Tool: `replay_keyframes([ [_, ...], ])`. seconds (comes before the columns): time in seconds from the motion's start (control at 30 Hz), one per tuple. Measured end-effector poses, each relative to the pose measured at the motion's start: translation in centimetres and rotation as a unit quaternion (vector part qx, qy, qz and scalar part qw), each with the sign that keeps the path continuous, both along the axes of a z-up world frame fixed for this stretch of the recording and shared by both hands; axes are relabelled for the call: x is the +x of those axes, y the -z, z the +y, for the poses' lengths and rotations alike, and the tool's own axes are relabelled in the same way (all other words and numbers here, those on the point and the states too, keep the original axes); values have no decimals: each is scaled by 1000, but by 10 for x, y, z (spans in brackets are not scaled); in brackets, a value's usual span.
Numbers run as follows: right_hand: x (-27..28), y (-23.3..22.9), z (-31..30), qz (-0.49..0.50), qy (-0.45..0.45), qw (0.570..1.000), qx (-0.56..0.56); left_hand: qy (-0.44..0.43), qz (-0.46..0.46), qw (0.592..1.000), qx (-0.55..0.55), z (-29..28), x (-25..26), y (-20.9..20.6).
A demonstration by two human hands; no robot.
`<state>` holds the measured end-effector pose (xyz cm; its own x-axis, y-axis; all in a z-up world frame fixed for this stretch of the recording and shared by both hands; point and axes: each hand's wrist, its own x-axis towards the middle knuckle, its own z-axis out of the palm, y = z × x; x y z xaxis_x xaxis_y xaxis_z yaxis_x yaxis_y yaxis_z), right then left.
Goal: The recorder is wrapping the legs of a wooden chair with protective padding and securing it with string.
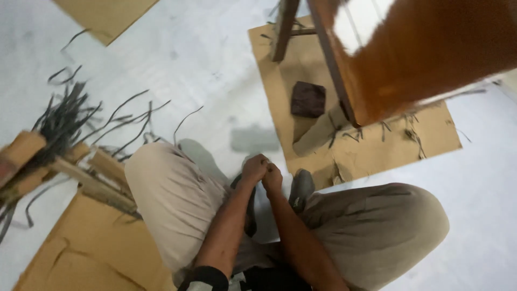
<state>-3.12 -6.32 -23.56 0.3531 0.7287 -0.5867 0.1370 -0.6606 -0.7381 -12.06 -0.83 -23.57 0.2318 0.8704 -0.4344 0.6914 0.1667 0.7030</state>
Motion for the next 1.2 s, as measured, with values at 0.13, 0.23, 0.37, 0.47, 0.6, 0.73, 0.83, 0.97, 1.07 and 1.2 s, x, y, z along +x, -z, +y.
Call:
replay_keyframes([
  [0.13,-23,-19,-2,56,-16,998,10,-76,29,997,-8,-4,-24,13],
  [0.23,-41,7,5,33,-73,997,-12,-149,1,989,-10,-11,-44,4],
  [0.37,-73,46,12,27,-128,991,36,-236,7,972,9,-25,-69,-14],
  [0.47,-88,-39,-4,6,-184,981,61,-297,11,955,25,-36,-87,-25],
  [0.6,-106,-67,-11,-29,-234,968,80,-332,0,941,58,-51,-113,-37],
  [0.73,-121,-26,1,-27,-239,967,89,-332,41,940,70,-59,-125,-49],
  [0.83,-133,-9,9,-27,-222,970,99,-309,33,939,147,-53,-138,-24],
  [0.97,-136,-6,-4,-50,-256,960,100,-307,80,925,207,-63,-157,17],
  [1.07,-137,-5,-11,-51,-295,950,90,-326,212,879,276,-72,-166,3],
  [1.2,-133,-1,-18,-42,-326,943,59,-430,242,831,256,-73,-177,-58],
])
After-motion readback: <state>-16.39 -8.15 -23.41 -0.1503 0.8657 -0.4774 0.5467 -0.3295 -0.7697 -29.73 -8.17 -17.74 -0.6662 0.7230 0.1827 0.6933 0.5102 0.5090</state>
